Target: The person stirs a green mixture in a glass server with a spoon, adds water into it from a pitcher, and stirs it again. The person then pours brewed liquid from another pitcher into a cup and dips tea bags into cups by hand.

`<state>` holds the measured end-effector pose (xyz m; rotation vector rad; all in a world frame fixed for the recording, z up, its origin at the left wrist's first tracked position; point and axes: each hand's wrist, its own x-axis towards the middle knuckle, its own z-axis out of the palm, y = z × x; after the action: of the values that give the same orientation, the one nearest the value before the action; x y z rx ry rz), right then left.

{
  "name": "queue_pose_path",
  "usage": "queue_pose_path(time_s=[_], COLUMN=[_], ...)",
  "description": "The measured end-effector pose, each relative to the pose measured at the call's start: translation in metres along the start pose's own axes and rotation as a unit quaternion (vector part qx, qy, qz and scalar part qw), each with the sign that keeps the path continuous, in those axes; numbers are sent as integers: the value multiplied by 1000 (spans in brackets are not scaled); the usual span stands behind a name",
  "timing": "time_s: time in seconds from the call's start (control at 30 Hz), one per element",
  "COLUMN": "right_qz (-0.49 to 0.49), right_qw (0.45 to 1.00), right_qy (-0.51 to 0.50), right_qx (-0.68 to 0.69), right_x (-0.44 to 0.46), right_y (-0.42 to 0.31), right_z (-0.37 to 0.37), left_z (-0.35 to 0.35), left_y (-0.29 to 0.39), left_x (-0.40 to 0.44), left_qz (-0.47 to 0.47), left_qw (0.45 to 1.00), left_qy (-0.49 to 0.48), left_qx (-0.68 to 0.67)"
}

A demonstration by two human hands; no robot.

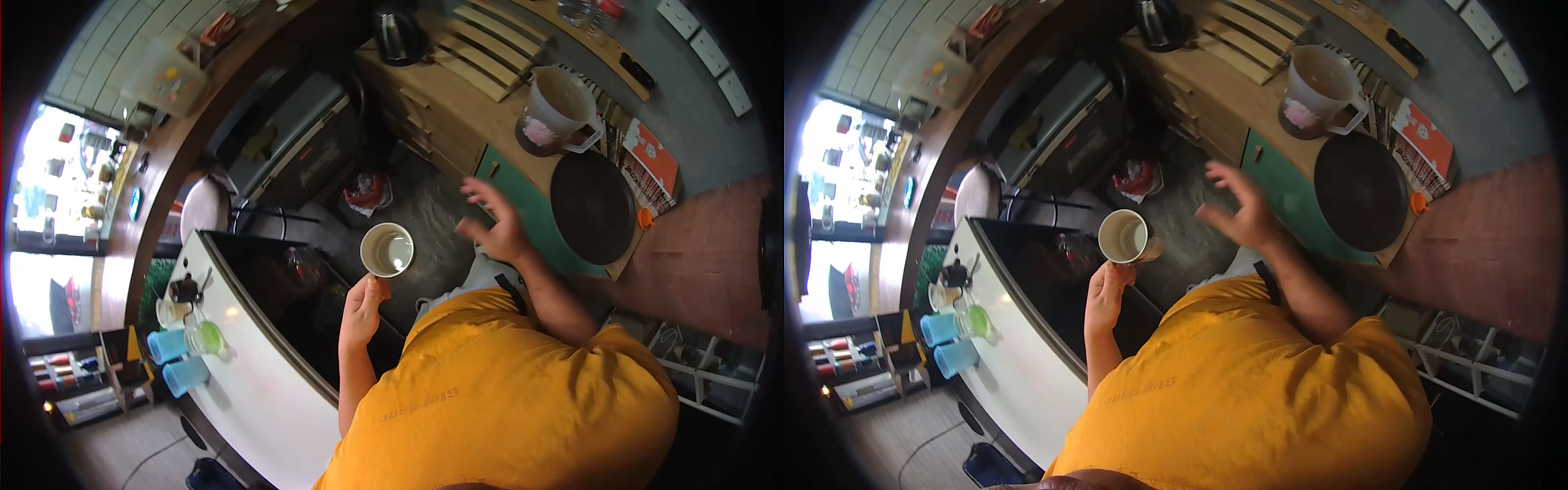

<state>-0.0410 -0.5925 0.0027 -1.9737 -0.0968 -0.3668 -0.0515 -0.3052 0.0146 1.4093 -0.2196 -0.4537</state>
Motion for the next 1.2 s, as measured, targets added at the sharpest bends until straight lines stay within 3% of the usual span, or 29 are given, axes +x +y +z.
queue_pose_path(time_s=[0.07, 0.13, 0.17, 0.23, 0.3, 0.37, 0.4, 0.57, 0.67, 0.87, 0.93, 1.2], right_qz=[145, 138, 142, 186, 195, 96, 182, 112, 67, -2, 33, -99], right_qw=[967, 897, 897, 802, 800, 887, 915, 918, 912, 898, 916, 950], right_qy=[209, 418, 418, 507, 510, 393, 344, 381, 399, 432, 383, 296], right_qx=[-13, -37, -39, -254, -248, -222, -110, -1, 68, -86, -114, -19], right_x=[4, 12, 16, 22, 30, 35, 38, 49, 60, 108, 113, 141], right_y=[46, 102, 122, 156, 188, 213, 219, 289, 303, 264, 248, 132], right_z=[-39, -85, -108, -147, -180, -207, -215, -209, -206, -213, -216, -237], left_z=[17, 38, 51, 71, 106, 135, 146, 180, 171, 140, 125, 68], left_y=[3, 3, 4, -8, -8, -6, -6, 5, 0, 2, 5, 29], left_x=[23, 50, 65, 94, 123, 144, 152, 177, 181, 178, 178, 180], left_qz=[-4, 9, 22, 20, 26, 28, 34, 8, 42, 42, 53, 33], left_qw=[999, 996, 997, 999, 999, 995, 993, 991, 987, 989, 989, 993], left_qy=[18, 29, 36, 32, 37, 43, 35, 66, 27, 65, 64, 117], left_qx=[40, 84, 69, 38, -23, -82, -111, -115, -153, -126, -122, -14])
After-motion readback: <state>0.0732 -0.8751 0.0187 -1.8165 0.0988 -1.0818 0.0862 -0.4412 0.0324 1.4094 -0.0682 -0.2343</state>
